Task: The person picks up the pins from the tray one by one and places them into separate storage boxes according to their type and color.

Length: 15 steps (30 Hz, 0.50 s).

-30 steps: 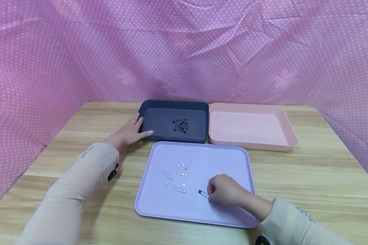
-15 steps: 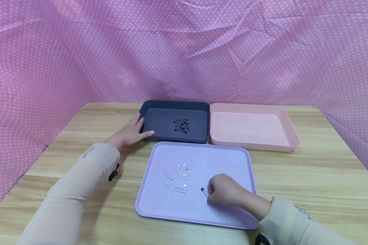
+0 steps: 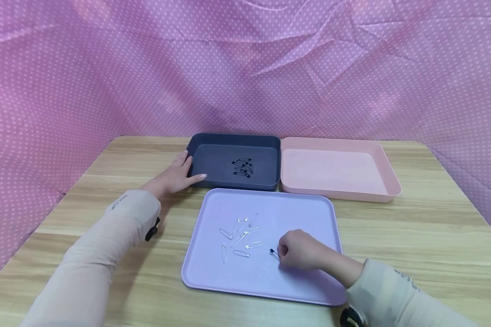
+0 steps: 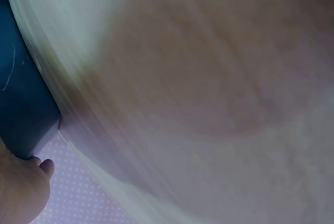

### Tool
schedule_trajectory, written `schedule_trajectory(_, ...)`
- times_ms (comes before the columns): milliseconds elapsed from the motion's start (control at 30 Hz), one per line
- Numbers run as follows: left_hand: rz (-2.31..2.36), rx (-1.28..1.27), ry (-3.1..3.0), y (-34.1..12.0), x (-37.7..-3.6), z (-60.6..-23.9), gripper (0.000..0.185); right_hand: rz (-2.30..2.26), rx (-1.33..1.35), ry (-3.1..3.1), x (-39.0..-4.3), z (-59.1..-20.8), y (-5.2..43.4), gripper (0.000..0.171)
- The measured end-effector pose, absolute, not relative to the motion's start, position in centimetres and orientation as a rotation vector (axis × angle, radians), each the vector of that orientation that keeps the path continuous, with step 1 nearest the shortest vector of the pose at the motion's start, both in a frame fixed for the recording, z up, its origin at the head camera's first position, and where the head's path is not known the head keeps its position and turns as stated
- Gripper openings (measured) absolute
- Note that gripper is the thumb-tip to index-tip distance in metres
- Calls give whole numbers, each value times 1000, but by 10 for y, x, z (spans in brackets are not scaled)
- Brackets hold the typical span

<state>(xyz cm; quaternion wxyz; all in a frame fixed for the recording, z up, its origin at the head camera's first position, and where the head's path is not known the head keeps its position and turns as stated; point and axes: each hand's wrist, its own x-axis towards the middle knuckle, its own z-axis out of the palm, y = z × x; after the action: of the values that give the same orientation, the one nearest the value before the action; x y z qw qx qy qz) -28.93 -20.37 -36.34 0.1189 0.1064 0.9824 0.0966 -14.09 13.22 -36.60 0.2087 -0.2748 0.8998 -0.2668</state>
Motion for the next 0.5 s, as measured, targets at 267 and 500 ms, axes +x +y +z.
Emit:
schedule_trajectory(267,273,313,2874,-205,-290,-365,103,-846,-718,2388,-149,-359,135,14)
schedule_trajectory(500,272,312,2878,-204,-289,-364,102,-944,-712,2295,-159,-350,133,12)
